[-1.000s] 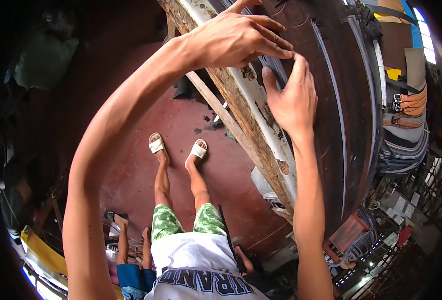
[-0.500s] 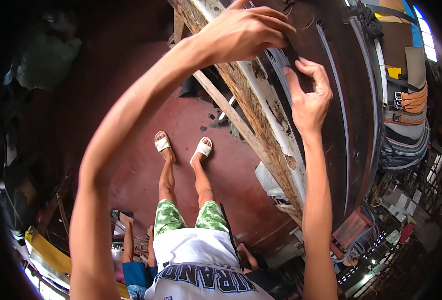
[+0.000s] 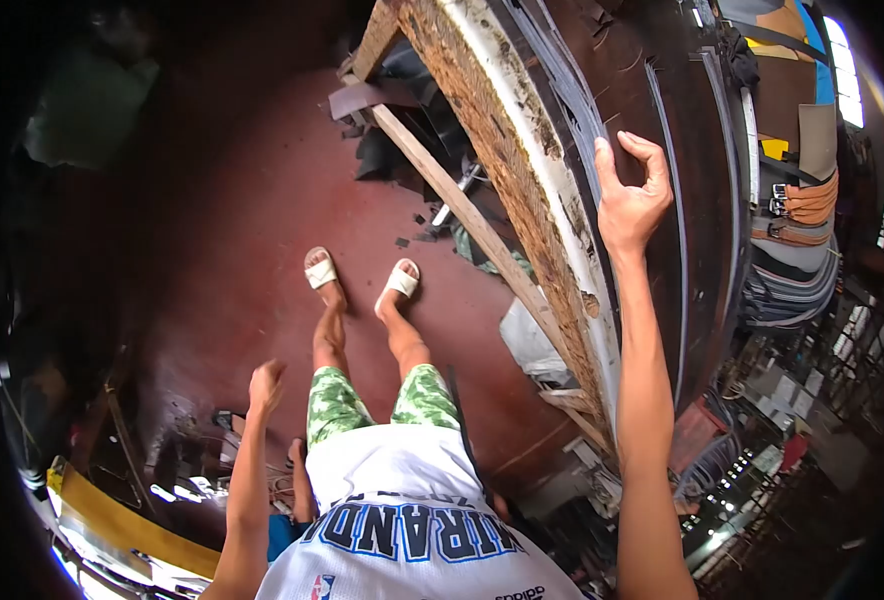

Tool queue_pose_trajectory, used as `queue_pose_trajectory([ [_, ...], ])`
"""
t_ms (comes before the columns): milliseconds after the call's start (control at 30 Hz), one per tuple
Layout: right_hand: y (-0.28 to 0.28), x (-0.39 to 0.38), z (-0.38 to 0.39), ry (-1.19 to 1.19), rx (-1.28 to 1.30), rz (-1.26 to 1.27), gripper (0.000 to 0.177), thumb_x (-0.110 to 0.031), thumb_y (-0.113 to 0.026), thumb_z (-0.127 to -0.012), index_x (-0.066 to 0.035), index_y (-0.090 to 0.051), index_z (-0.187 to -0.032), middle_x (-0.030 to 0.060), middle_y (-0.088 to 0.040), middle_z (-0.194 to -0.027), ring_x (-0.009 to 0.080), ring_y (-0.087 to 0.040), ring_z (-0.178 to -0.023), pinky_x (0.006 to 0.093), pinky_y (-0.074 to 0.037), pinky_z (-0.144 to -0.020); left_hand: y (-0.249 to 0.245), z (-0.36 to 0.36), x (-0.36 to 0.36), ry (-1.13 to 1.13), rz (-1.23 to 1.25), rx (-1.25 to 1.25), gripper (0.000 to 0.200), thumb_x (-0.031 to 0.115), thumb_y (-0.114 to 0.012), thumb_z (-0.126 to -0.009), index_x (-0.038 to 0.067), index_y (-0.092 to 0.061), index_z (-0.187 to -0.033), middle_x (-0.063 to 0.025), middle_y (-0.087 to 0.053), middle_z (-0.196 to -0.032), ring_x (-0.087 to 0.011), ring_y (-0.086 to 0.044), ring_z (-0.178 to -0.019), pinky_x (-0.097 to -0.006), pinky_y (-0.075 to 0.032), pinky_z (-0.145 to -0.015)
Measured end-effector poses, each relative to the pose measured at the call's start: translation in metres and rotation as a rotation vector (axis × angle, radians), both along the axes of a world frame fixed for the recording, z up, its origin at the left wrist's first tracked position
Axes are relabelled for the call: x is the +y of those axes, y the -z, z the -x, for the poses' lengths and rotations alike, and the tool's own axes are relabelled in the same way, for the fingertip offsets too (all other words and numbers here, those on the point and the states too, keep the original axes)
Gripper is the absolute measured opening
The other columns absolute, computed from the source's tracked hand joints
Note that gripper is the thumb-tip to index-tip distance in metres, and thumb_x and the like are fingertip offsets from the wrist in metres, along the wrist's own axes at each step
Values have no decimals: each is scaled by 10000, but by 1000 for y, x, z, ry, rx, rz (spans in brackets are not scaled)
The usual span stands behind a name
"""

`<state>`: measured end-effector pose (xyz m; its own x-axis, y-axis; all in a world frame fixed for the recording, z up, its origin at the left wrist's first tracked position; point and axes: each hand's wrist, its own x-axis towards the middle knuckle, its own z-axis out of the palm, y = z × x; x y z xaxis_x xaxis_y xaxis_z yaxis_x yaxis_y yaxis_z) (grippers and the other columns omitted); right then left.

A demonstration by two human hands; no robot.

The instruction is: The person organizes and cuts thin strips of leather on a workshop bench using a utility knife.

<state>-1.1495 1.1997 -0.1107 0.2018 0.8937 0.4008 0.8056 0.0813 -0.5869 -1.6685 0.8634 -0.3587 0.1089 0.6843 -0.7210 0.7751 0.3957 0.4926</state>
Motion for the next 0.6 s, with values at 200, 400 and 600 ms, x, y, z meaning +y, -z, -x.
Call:
queue_pose_trajectory([
  [200,2,-2,-5,18,-31,24,250,-63,-800,-851,11,-661,-1046,78,-674,-1061,141,-625,-993,281,-485,-935,28,23,-124,-241,414,90,211,130,-628,-882,39,-744,-1033,-212,-732,-965,-352,-716,-951,-421,-549,-838],
  [400,-5,-3,-3,-52,-86,81,299,-52,-796,-852,-2,-606,-1077,84,-645,-1085,126,-608,-990,269,-472,-933,66,-45,-101,-578,276,-163,252,123,-605,-926,-32,-702,-1100,-185,-737,-922,-266,-717,-832,-371,-547,-795],
  [600,-7,-1,-4,-60,-129,110,336,-40,-813,-835,-6,-580,-1076,43,-604,-1009,95,-569,-903,246,-458,-855,66,-106,-53,-765,299,-411,214,85,-575,-972,-35,-702,-1095,-91,-725,-868,-129,-663,-745,-279,-545,-720],
])
